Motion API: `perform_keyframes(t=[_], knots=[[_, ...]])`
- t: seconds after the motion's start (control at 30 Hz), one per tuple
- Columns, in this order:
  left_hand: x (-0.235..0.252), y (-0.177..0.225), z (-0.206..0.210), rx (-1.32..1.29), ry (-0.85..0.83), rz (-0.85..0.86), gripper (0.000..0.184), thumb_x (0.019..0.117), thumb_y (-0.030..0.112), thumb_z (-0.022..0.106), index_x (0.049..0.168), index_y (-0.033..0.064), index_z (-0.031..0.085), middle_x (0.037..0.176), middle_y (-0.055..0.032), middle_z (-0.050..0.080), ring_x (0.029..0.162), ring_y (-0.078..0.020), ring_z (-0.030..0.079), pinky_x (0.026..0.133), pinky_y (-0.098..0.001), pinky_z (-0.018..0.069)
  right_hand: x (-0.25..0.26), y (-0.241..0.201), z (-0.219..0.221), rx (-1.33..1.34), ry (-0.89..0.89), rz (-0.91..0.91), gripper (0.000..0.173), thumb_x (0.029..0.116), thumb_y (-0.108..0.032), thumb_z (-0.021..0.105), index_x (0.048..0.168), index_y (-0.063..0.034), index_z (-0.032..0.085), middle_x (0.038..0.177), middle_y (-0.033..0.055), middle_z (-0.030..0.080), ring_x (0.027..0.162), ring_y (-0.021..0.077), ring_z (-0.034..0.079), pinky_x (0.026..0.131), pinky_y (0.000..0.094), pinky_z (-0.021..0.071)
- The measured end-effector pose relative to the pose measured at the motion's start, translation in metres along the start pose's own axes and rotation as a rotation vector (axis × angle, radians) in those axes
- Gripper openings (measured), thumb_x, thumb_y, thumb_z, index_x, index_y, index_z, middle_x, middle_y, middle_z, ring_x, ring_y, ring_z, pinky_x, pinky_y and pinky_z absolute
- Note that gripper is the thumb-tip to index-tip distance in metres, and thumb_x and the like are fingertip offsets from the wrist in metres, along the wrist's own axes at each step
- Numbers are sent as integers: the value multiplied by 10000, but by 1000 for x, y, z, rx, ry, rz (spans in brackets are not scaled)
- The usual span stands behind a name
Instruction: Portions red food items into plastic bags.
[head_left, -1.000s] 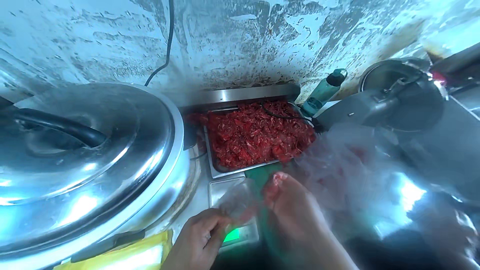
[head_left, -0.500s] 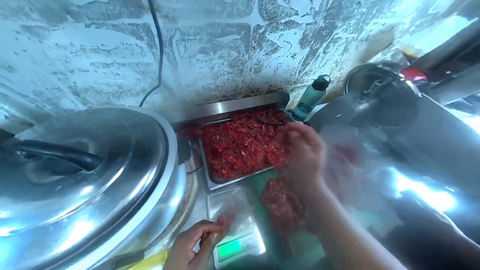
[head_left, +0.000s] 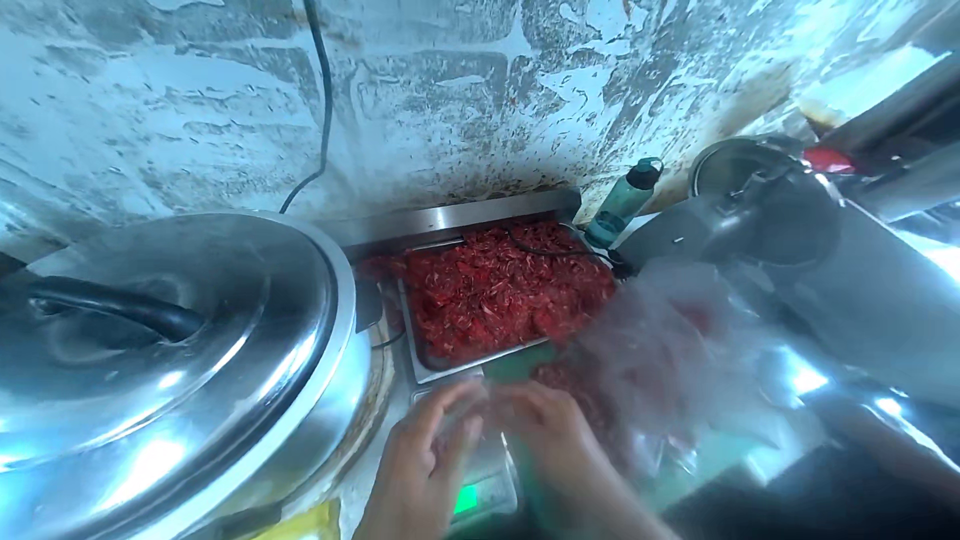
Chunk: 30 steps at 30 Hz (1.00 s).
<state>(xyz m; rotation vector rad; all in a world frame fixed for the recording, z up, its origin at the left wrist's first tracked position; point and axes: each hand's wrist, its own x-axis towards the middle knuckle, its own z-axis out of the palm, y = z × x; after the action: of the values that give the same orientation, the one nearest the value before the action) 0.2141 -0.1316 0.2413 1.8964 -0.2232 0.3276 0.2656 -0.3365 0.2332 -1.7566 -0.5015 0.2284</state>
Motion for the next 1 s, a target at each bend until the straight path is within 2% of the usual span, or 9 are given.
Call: perform_keyframes(t=[0.1, 0.2, 0.3, 0.43, 0.57, 0.77, 0.87, 0.93, 1.0], knots=[[21, -21, 19, 233, -14, -40, 287, 1005, 295, 588, 1199, 145, 735, 1403, -62, 615, 1308, -194, 579, 1074, -400, 522, -8, 9, -25, 37, 262, 64, 223, 1028, -68, 538, 1194, -28, 681, 1008, 62, 755, 823, 188, 741, 695, 357, 656], [38, -27, 42, 547, -408, -307, 336, 996, 419, 547, 1116, 222, 791, 1514, -86, 532, 1364, -303, 510, 1093, -500, 454, -10, 2, -39, 94, 374, 20, 229, 1026, -68, 518, 1174, 0, 679, 997, 100, 753, 816, 221, 739, 692, 365, 648], [49, -30, 53, 725, -603, -524, 338, 1000, 294, 537, 1214, 130, 742, 1346, -113, 660, 1254, -333, 613, 1043, -556, 491, -6, -9, -33, 219, 406, -102, 227, 1038, -85, 522, 1154, 38, 674, 992, 149, 742, 824, 238, 726, 711, 373, 634], [37, -26, 40, 606, -473, -510, 448, 936, 139, 621, 1383, 135, 648, 1466, -57, 594, 1301, -270, 603, 1088, -524, 475, 2, 7, -9, 22, 204, -94, 218, 987, -65, 548, 1122, -25, 714, 1067, 81, 728, 909, 139, 700, 790, 324, 610], [15, -35, 27, 420, -330, -455, 587, 906, 179, 709, 1466, 102, 549, 1539, -82, 514, 1320, -213, 584, 1098, -433, 486, 22, -10, 11, -394, -240, 322, 548, 966, -169, 550, 1511, -204, 511, 1296, 68, 680, 1121, 196, 682, 973, 456, 559], [-2, -36, 13, 299, -221, -462, 664, 798, 14, 685, 1443, 110, 560, 1559, -33, 493, 1388, -132, 517, 1116, -381, 481, 19, -25, -2, -235, -83, 152, 360, 985, -93, 505, 1288, -142, 694, 1198, 6, 730, 1017, 83, 704, 887, 314, 599], [-7, -32, 12, 338, -231, -445, 637, 846, 91, 721, 1460, 123, 554, 1554, -32, 503, 1388, -142, 521, 1128, -392, 473, 20, -2, -3, -398, -92, 391, 532, 957, -370, 635, 1443, -164, 573, 1313, 22, 678, 1137, 145, 679, 972, 395, 579], [-10, -28, 9, 333, -234, -417, 646, 852, 51, 698, 1476, 98, 541, 1555, -45, 501, 1388, -143, 523, 1132, -373, 471, 16, 15, 4, -483, -239, 511, 561, 941, -433, 633, 1436, -173, 576, 1124, 69, 734, 980, 232, 719, 882, 519, 586], [-13, -16, 0, 316, -211, -359, 628, 858, -16, 618, 1473, 86, 546, 1554, -43, 503, 1330, -128, 576, 1069, -344, 520, 8, 11, 8, -478, -238, 450, 337, 957, -291, 557, 1236, -165, 697, 902, 53, 718, 814, 217, 692, 761, 498, 568]])
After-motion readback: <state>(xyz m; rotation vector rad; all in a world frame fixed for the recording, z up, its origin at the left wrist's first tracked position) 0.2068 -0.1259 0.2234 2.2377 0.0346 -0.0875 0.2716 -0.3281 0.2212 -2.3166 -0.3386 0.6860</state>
